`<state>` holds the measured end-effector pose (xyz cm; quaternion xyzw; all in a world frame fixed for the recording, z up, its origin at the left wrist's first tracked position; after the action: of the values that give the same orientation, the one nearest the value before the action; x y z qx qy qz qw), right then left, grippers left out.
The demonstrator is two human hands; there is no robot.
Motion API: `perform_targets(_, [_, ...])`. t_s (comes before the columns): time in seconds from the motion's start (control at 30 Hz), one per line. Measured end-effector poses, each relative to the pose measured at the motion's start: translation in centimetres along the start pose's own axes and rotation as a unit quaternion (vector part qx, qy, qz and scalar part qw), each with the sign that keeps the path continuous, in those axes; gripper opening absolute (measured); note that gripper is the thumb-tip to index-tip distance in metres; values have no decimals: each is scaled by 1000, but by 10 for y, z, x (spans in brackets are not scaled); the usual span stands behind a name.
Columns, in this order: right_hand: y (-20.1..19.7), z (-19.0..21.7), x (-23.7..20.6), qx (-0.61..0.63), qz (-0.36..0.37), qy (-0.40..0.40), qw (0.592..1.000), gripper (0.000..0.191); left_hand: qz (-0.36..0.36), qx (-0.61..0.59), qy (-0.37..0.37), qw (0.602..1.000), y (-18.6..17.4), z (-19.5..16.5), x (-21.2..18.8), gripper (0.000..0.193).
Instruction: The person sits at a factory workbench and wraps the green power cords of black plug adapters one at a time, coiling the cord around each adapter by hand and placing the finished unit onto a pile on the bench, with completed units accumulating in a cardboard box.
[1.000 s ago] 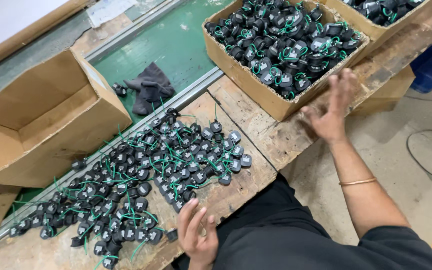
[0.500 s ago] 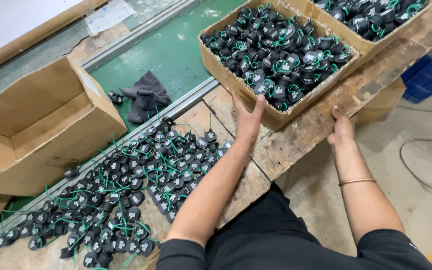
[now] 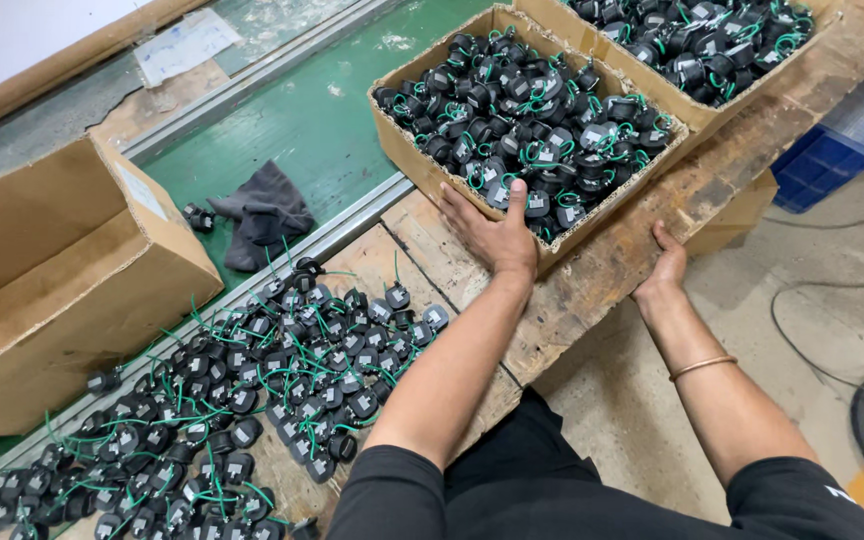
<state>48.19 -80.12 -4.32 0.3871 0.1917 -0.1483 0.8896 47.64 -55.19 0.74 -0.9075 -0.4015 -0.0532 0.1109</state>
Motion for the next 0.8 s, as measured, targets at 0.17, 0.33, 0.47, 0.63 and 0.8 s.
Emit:
perform_targets(0.17, [4, -2, 8, 19, 13, -9, 1000, 45, 3, 12, 11, 1000, 8, 2, 11, 124])
perform_targets(0.33, [-9, -6, 14, 0, -39, -13, 999, 45, -6, 17, 9, 1000, 13, 7, 14, 126])
perform_targets(0.47, [-8, -12, 10, 6, -30, -1, 1000, 46, 1, 19, -1, 1000, 18, 5, 21, 126])
perform_targets(0.63, [-4, -14, 0, 18, -28, 4, 999, 46, 14, 26, -1, 1000, 35, -9, 28, 128])
perform_targets(0.8, [-1, -22, -14, 29, -26, 2, 999, 48, 18, 23, -26, 999, 60, -22, 29, 127])
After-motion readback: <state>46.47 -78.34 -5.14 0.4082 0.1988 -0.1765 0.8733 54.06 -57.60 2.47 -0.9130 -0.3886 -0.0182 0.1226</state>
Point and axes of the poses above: each hand's wrist, its own x-axis towards the middle knuckle, its own y-axis out of the palm, z = x × y, the point moved 7 cm from there along x, towards the middle knuckle, and after that the axes turned 2 degrees about y, right-handed, at the moved point
